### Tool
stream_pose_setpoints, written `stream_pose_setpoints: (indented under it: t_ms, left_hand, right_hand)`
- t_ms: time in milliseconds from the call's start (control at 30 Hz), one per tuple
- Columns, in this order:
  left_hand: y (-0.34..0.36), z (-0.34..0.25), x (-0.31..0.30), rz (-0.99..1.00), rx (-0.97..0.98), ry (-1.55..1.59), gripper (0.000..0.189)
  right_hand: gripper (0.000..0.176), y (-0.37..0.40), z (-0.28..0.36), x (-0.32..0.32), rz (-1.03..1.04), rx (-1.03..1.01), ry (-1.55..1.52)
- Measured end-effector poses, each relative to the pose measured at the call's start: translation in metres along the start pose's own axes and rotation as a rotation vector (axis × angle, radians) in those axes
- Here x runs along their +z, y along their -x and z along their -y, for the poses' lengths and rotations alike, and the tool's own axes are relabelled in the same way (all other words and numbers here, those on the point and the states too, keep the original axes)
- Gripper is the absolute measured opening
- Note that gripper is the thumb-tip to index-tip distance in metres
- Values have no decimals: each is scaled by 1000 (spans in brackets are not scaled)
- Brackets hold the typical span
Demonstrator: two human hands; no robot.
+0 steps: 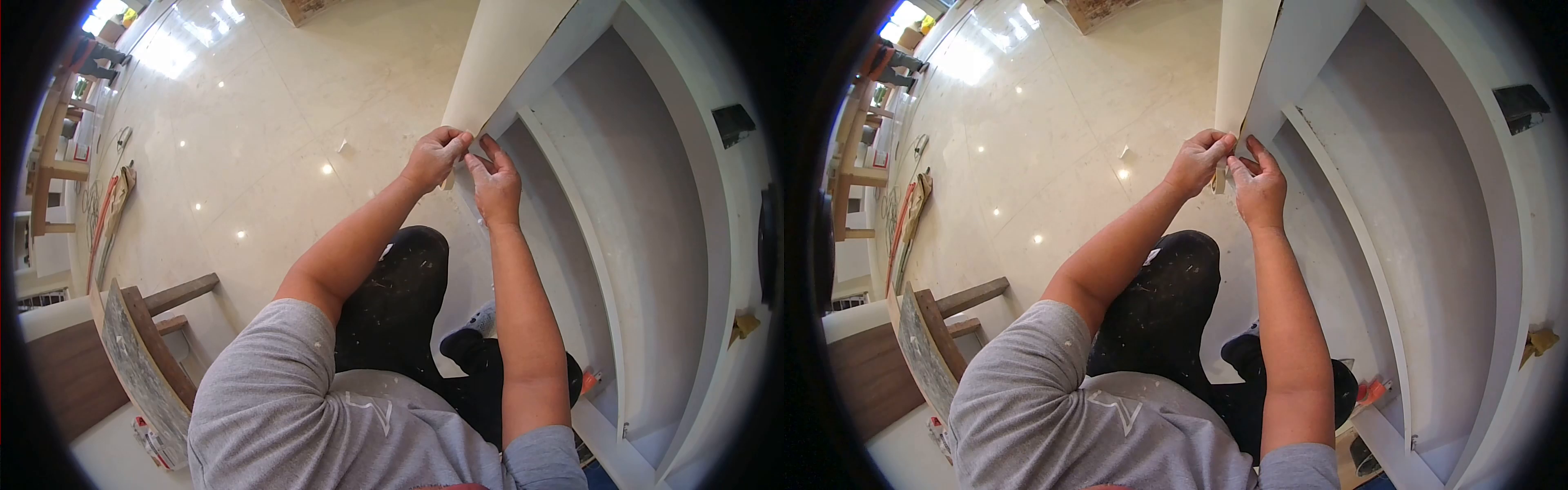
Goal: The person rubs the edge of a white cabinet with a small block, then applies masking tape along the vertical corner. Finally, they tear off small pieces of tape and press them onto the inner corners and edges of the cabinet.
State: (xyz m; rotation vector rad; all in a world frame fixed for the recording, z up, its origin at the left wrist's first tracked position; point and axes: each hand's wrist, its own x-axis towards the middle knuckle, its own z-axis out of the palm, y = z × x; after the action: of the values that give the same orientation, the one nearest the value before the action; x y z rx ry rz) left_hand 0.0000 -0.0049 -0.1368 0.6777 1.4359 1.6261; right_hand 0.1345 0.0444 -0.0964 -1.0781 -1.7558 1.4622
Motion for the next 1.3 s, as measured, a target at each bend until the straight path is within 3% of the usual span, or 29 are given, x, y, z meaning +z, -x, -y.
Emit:
stream_pose_setpoints:
  t_ms: [300,600,1033,1300]
  left_hand:
    - [5,-13,1,-68,-33,-113,34]
    - [-2,1,-9,-49,-32,-65,31]
    - [4,16,-31,72,-94,-225,30]
    - [0,26,-25,-9,-35,-230,25]
  right_hand:
    - [46,-5,6,5,-91,-65,56]
    - [32,-16,23,9,-223,-146,464]
    - [33,-34,20,-6,-118,-405,874]
    - [32,-40,31,-15,9,-552,940]
